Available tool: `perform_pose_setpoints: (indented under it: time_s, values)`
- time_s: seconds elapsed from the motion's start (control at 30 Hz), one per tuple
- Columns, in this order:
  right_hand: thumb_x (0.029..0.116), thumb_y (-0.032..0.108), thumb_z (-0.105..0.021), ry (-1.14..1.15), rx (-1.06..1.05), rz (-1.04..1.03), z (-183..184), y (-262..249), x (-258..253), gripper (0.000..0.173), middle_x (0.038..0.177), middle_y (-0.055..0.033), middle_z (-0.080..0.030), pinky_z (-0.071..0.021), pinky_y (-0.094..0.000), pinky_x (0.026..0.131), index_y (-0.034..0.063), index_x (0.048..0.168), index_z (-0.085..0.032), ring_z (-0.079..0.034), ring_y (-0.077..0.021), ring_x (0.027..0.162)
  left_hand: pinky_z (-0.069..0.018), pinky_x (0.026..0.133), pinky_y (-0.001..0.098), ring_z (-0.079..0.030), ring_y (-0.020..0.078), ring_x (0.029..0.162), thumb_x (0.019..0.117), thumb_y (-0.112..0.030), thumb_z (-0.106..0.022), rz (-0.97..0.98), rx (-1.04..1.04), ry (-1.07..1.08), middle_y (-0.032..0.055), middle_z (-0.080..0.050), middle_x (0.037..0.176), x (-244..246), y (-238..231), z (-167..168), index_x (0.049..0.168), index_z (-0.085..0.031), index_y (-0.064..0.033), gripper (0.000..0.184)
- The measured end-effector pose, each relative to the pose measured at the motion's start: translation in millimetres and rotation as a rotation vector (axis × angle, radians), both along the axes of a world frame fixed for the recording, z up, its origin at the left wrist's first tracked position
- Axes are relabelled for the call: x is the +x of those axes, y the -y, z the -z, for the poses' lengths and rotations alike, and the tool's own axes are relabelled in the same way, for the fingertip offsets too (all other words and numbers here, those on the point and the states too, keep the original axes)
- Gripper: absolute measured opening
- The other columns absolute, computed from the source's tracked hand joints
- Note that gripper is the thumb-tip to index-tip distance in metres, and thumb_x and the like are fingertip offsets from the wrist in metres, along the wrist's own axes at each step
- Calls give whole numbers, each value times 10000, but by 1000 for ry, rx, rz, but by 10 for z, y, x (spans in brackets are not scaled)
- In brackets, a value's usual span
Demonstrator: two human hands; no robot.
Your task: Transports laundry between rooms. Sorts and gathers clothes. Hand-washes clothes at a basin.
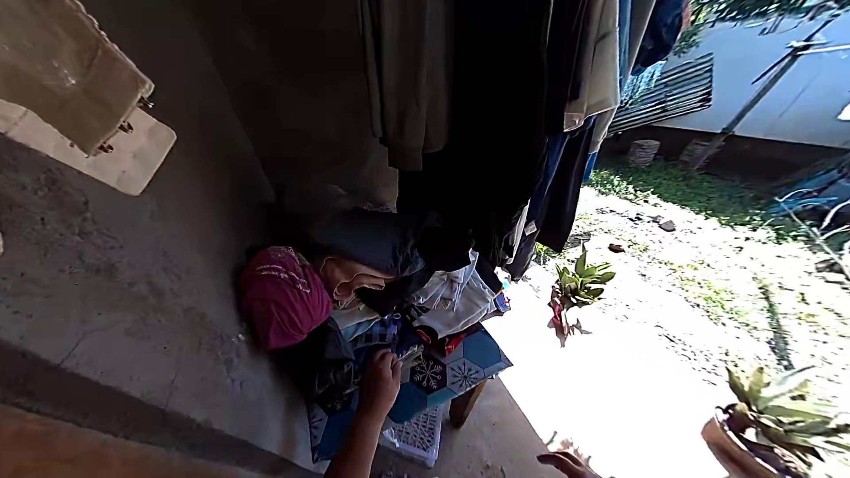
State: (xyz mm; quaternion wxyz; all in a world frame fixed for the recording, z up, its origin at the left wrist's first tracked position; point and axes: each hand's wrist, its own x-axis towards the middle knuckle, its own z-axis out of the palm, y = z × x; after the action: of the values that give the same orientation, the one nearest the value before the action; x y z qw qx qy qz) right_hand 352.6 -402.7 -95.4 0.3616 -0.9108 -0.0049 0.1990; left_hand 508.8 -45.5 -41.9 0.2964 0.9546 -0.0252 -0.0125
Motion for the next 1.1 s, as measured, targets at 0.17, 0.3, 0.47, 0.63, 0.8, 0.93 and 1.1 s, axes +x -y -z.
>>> perform_pose_setpoints:
  time_s: [0.17, 0.3, 0.47, 0.63, 0.8, 0.93, 1.1]
  values:
    - [955, 280, -707, 286, 11, -95, -288, -260, 1060, 432, 1388, -217, -607, -417, -598, 1104, 14, 1293, -671, -543, -424, 1317, -441, 1137, 455, -585, 337, 1315, 1049, -185, -545, -41, 12, 16, 211, -619, 1390, 135, -65, 52, 1258, -680, 45, 339]
    - [956, 326, -694, 408, -47, -366, -564, -735, 1698, 432, 1437, -176, -577, -397, -587, 1125, 62, 1297, -681, -489, -397, 1379, -481, 1094, 474, -641, 335, 1238, 1034, -181, -565, -24, -2, 23, 202, -673, 1309, 132, -50, 100, 1244, -700, 20, 321]
    - [837, 239, -790, 1057, -97, -562, -939, -1476, 2391, 441, 1473, -211, -550, -357, -679, 1116, 93, 1246, -720, -485, -453, 1385, -432, 1140, 468, -585, 321, 1322, 1062, -204, -523, 73, 54, -106, 188, -630, 1388, 306, 167, -93, 1341, -647, -6, 364]
    - [697, 100, -887, 1167, -226, -606, -1143, -1988, 3162, 896, 1602, -245, -373, -234, -781, 1118, 227, 1506, -523, -313, -545, 1463, -439, 1123, 496, -598, 343, 1294, 1061, -212, -531, 179, 39, -132, 202, -653, 1339, 306, 396, -118, 1300, -670, -2, 347]
    - [829, -34, -684, 1106, -291, -659, -1260, -2135, 3544, 747, 1531, -250, -471, -375, -717, 1036, 229, 1508, -515, -483, -525, 1348, -460, 1111, 486, -626, 335, 1256, 1062, -221, -532, 39, 12, -109, 203, -670, 1303, 207, 232, -118, 1291, -677, -3, 348]
    - [882, 105, -677, 993, -219, -690, -1578, -2084, 3723, 507, 1379, -229, -606, -467, -652, 935, 186, 1382, -638, -603, -469, 1198, -502, 1063, 470, -671, 333, 1164, 1053, -203, -544, -163, -59, -61, 219, -687, 1244, 182, 69, -240, 1282, -676, 17, 344]
    - [876, 89, -697, 852, -130, -661, -1941, -2035, 3924, 500, 1385, -172, -610, -469, -628, 974, 192, 1363, -649, -589, -413, 1237, -480, 1092, 458, -652, 311, 1208, 1073, -232, -515, -274, -42, -96, 207, -674, 1285, 412, 163, -434, 1321, -650, 9, 372]
